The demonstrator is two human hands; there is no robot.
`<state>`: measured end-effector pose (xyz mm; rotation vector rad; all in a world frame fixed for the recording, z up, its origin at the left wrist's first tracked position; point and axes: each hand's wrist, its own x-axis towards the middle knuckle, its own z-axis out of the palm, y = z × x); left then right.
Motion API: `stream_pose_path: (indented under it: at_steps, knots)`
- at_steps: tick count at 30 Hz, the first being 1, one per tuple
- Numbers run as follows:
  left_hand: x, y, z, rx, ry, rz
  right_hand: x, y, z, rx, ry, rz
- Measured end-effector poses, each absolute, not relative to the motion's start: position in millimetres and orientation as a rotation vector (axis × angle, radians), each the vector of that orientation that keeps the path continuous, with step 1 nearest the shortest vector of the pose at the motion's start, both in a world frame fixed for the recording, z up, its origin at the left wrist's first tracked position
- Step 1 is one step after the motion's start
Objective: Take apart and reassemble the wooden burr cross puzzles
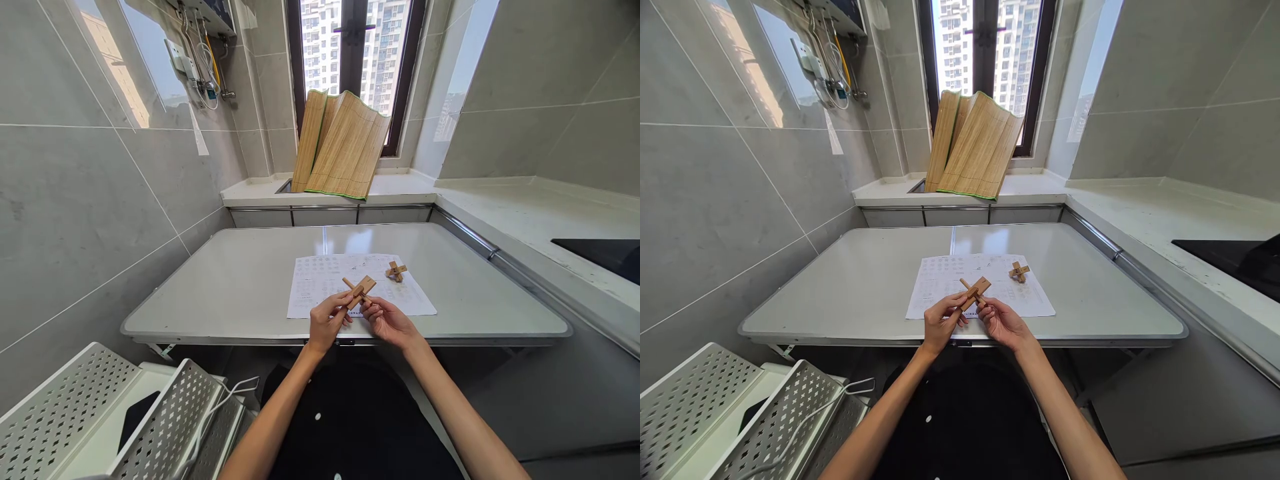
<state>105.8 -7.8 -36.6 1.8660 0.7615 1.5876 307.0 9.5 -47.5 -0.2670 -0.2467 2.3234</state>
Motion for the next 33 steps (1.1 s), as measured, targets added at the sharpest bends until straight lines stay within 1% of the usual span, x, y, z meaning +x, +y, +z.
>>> stream_pose_path:
  at_steps: [10, 15, 19, 24, 29, 33]
  knots:
    - [104.9, -5.0, -33.2, 2.041, 0.871, 1.595, 308.8, -0.9, -39.7, -0.368, -0.385, 2.236]
    - [105.5, -4.4, -32.2, 2.020, 0.929, 1.550, 306.6, -9.3, -34.4, -0.420, -0.522, 2.183]
    - [106.7, -6.6, -30.6, 1.949, 1.016, 1.448, 305.3, -14.1, -26.2, -0.475, -0.708, 2.108]
    - [108.0, -7.9, -23.4, 1.706, 0.985, 1.347, 306.7, -17.3, -18.4, -0.563, -0.924, 1.998]
    - [108.0, -9.3, -13.5, 1.701, 0.905, 1.092, 310.7, -22.1, -19.4, -0.649, -1.095, 1.962]
    - [107.5, -10.4, -11.1, 1.655, 0.889, 1.089, 312.9, -26.2, -22.7, -0.660, -1.218, 1.972]
